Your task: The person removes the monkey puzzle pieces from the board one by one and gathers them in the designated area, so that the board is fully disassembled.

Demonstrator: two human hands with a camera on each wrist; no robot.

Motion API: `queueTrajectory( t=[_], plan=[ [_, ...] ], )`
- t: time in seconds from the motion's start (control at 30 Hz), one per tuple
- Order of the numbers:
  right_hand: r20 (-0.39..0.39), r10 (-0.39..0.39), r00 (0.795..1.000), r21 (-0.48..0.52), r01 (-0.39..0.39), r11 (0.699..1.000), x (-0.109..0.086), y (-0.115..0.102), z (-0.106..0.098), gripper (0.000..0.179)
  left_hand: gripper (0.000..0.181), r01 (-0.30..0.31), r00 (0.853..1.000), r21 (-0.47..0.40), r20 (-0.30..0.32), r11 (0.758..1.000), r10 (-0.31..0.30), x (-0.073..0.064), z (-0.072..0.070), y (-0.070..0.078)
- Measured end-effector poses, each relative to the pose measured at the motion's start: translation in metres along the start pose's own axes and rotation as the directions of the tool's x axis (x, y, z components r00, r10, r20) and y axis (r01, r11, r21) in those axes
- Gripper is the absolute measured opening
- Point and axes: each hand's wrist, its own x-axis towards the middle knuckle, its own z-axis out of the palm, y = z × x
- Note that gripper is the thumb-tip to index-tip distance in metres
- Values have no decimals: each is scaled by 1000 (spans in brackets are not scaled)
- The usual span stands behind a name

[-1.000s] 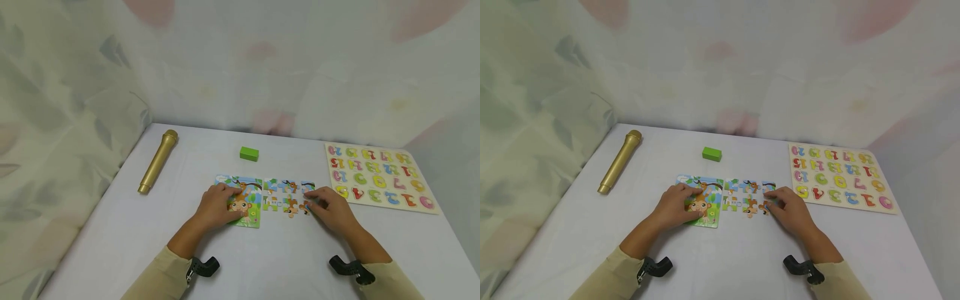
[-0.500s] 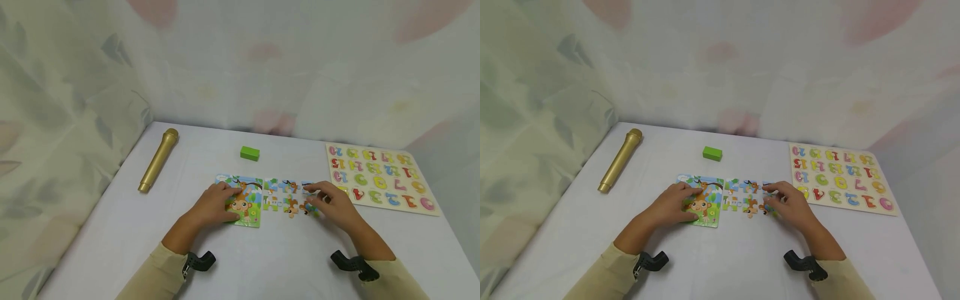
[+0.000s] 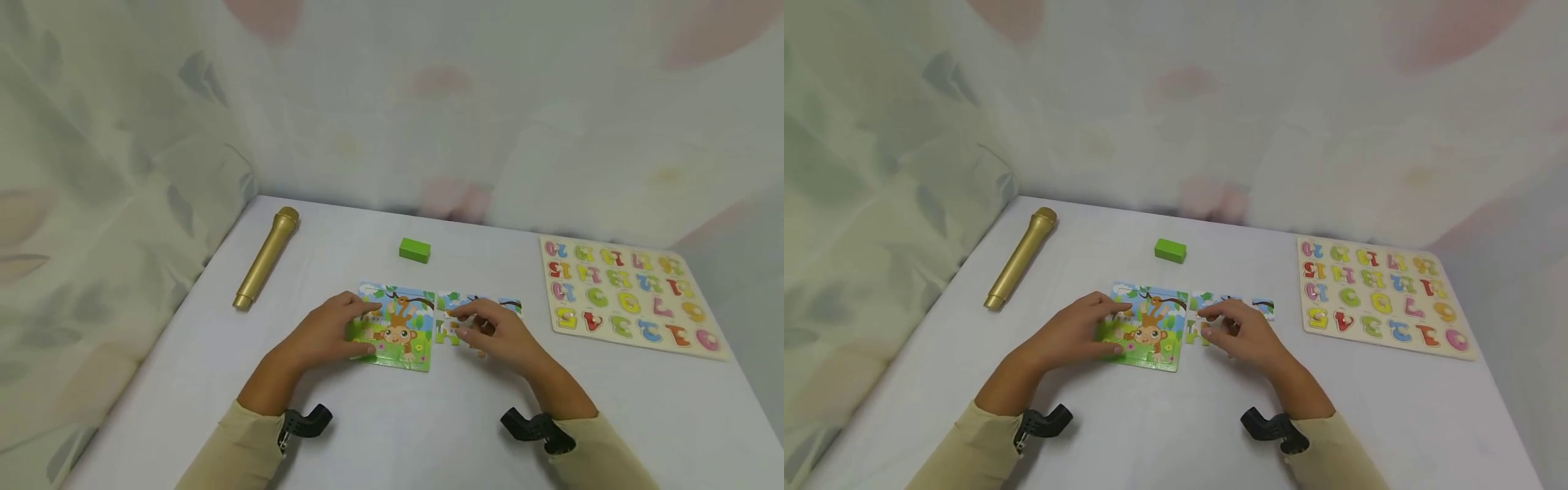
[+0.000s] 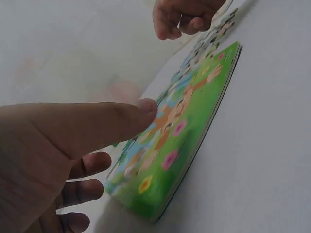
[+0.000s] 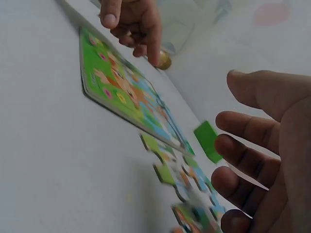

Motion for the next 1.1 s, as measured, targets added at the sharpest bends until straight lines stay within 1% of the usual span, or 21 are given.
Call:
queueTrajectory(
  t=[0.1, 0.17, 0.27, 0.33, 0.47, 0.57, 0.63, 0.7, 0.77, 0.83, 0.9, 0.97, 1.1],
  plan=[
    [30, -66, 997, 7, 65, 998, 9, -6, 16, 29, 76, -8, 1000, 10, -1, 1000, 8, -6, -3, -9],
    [42, -107, 993, -17, 108, 994, 15, -10, 25, 29, 76, -9, 1000, 9, -6, 1000, 9, -8, -5, -15],
    [64, -171, 983, -34, 173, 984, 25, -18, 40, 29, 76, 2, 1000, -2, -10, 1000, -2, -13, -9, -23],
    [75, -200, 977, -44, 204, 978, 32, -24, 48, 29, 75, 7, 1000, -12, -5, 1000, -7, -15, -11, -29],
    [95, -230, 969, -20, 233, 972, 45, -36, 64, 29, 75, -4, 1000, -41, 5, 999, 4, -16, -12, -37],
    [120, -236, 964, 36, 234, 972, 56, -44, 77, 29, 75, -8, 1000, -54, 0, 999, 8, -17, -12, -43],
    [135, -224, 965, 52, 219, 974, 63, -49, 86, 29, 75, -13, 1000, -62, -9, 998, 12, -18, -11, -46],
    [140, -188, 972, 26, 186, 982, 68, -53, 95, 30, 76, -21, 1000, -72, -16, 997, 20, -18, -10, -48],
    [141, -139, 980, -35, 145, 989, 71, -54, 103, 30, 77, -24, 999, -80, -24, 997, 23, -17, -8, -50],
    [145, -79, 986, -117, 97, 988, 73, -56, 110, 30, 76, -28, 999, -85, -36, 996, 25, -17, -7, -51],
    [146, -46, 988, -188, 73, 979, 75, -56, 115, 31, 76, -26, 999, -92, -43, 995, 23, -17, -7, -51],
    [151, -33, 988, -245, 70, 967, 75, -56, 119, 32, 75, -30, 999, -91, -47, 995, 26, -16, -6, -51],
    [168, -45, 985, -309, 96, 946, 74, -54, 125, 39, 77, -21, 999, -96, -41, 995, 17, -16, -5, -51]
  ],
)
